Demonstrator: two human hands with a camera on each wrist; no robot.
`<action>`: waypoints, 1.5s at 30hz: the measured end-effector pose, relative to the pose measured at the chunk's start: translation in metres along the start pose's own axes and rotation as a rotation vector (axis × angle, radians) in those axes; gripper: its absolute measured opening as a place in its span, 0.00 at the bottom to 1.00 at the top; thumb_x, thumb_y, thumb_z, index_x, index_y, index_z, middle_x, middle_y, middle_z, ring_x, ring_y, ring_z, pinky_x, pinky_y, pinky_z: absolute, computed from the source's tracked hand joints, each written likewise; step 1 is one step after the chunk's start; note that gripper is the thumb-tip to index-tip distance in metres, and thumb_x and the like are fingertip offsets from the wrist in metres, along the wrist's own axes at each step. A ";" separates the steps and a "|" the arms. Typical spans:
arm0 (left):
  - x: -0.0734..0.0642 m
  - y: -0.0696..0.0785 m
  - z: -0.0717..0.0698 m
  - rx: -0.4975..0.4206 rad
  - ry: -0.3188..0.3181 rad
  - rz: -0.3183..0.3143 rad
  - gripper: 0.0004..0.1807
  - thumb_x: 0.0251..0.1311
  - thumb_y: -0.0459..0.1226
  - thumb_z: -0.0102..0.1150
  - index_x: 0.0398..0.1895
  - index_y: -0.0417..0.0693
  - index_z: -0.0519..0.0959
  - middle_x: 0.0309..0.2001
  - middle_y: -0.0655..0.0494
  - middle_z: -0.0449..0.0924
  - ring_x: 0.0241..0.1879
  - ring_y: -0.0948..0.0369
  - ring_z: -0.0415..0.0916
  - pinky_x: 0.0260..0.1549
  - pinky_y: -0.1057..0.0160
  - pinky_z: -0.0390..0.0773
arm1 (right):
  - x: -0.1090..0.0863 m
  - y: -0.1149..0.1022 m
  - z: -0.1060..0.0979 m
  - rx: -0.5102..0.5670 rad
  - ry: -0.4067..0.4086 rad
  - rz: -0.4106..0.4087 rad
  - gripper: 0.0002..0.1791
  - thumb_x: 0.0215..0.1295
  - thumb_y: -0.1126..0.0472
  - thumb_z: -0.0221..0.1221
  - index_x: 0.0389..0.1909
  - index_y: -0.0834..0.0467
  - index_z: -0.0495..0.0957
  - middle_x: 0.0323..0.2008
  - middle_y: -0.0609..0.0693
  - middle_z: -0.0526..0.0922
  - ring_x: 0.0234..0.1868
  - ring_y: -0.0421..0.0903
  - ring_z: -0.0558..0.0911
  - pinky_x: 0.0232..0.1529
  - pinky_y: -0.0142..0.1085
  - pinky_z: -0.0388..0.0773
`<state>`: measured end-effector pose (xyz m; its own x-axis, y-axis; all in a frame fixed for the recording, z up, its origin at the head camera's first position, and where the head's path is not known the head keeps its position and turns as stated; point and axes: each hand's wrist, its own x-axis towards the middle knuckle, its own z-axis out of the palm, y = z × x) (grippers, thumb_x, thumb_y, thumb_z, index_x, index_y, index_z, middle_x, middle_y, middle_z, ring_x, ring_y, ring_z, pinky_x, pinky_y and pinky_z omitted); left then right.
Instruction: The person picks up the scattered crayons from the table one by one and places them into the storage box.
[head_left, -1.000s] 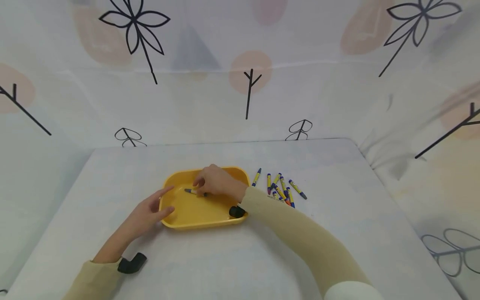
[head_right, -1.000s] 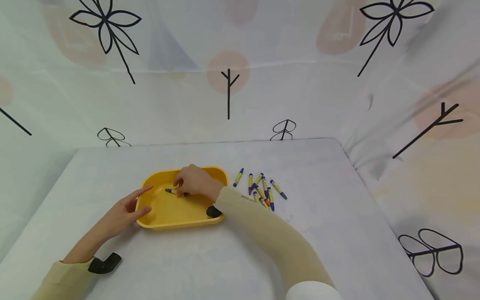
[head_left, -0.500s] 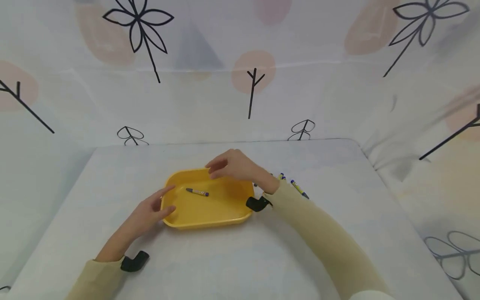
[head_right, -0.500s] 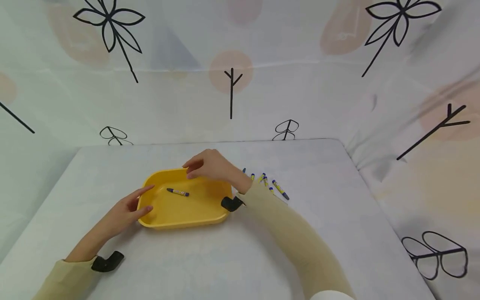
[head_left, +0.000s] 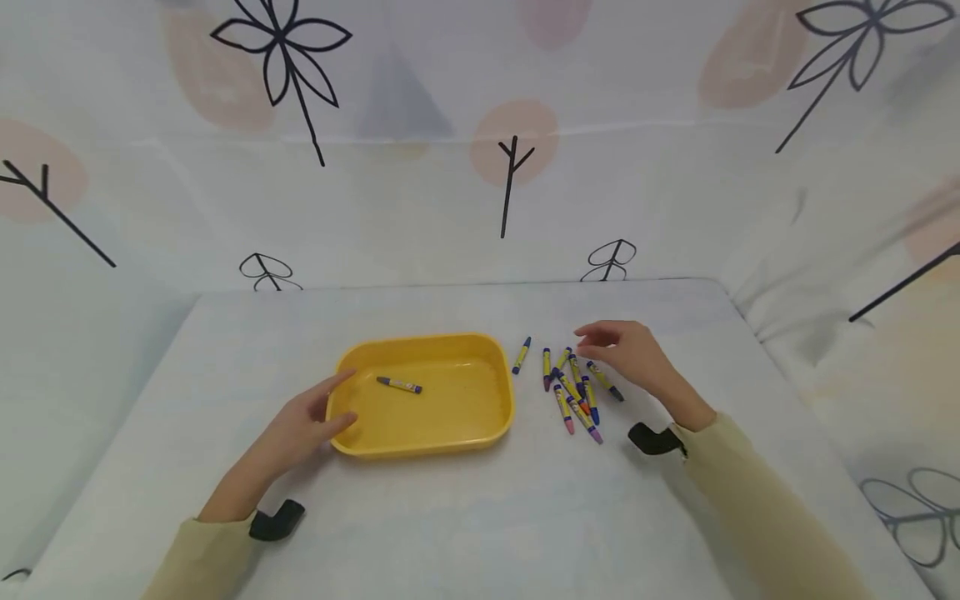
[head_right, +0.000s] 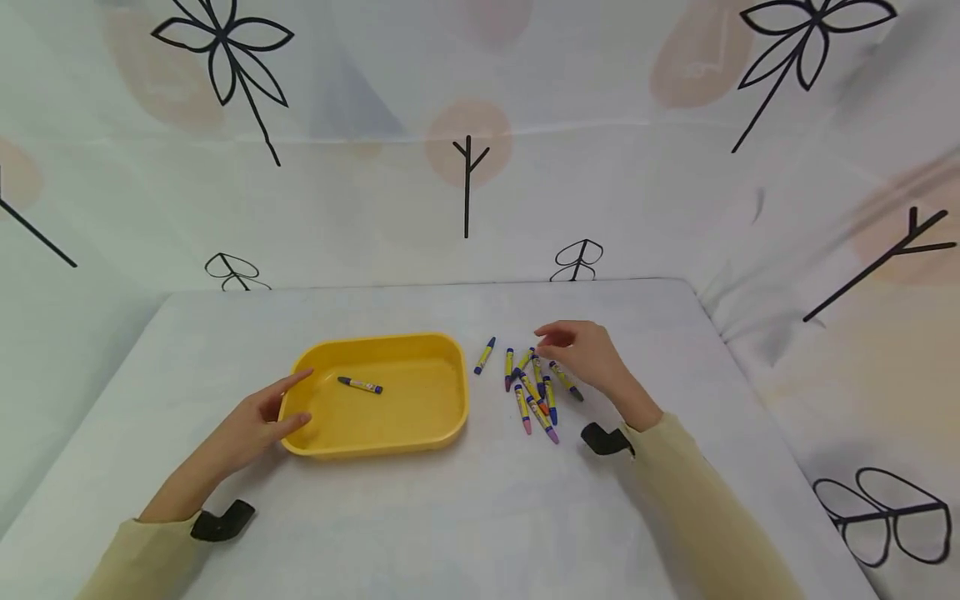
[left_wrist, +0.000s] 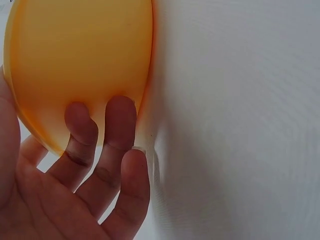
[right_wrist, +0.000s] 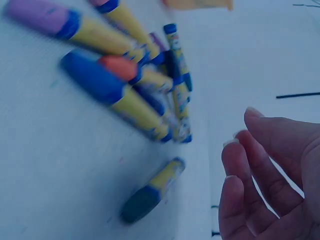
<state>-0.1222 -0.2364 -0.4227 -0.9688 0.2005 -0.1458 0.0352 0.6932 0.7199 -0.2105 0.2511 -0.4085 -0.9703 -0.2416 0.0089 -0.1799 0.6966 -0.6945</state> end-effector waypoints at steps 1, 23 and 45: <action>0.000 0.000 0.000 0.002 0.002 -0.001 0.38 0.66 0.47 0.63 0.76 0.53 0.61 0.62 0.41 0.72 0.46 0.51 0.73 0.44 0.55 0.75 | -0.004 0.008 -0.001 -0.019 0.012 0.012 0.19 0.66 0.57 0.66 0.55 0.60 0.81 0.41 0.51 0.86 0.45 0.51 0.81 0.43 0.44 0.76; 0.001 -0.001 0.002 -0.033 -0.007 -0.017 0.40 0.65 0.50 0.64 0.77 0.54 0.59 0.66 0.39 0.69 0.52 0.49 0.73 0.50 0.50 0.74 | -0.020 0.010 0.000 -0.246 -0.094 0.128 0.18 0.62 0.61 0.63 0.51 0.66 0.82 0.33 0.53 0.82 0.27 0.45 0.75 0.28 0.37 0.72; -0.001 -0.001 0.001 -0.021 0.003 -0.007 0.39 0.66 0.48 0.63 0.77 0.53 0.59 0.65 0.38 0.70 0.51 0.49 0.74 0.49 0.51 0.75 | 0.004 -0.069 -0.003 0.202 -0.214 0.051 0.22 0.69 0.58 0.61 0.62 0.60 0.76 0.50 0.57 0.81 0.46 0.52 0.82 0.51 0.50 0.78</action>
<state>-0.1215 -0.2365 -0.4234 -0.9697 0.1939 -0.1487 0.0235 0.6798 0.7331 -0.2025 0.2041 -0.3588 -0.9173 -0.3616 -0.1669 -0.0751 0.5686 -0.8192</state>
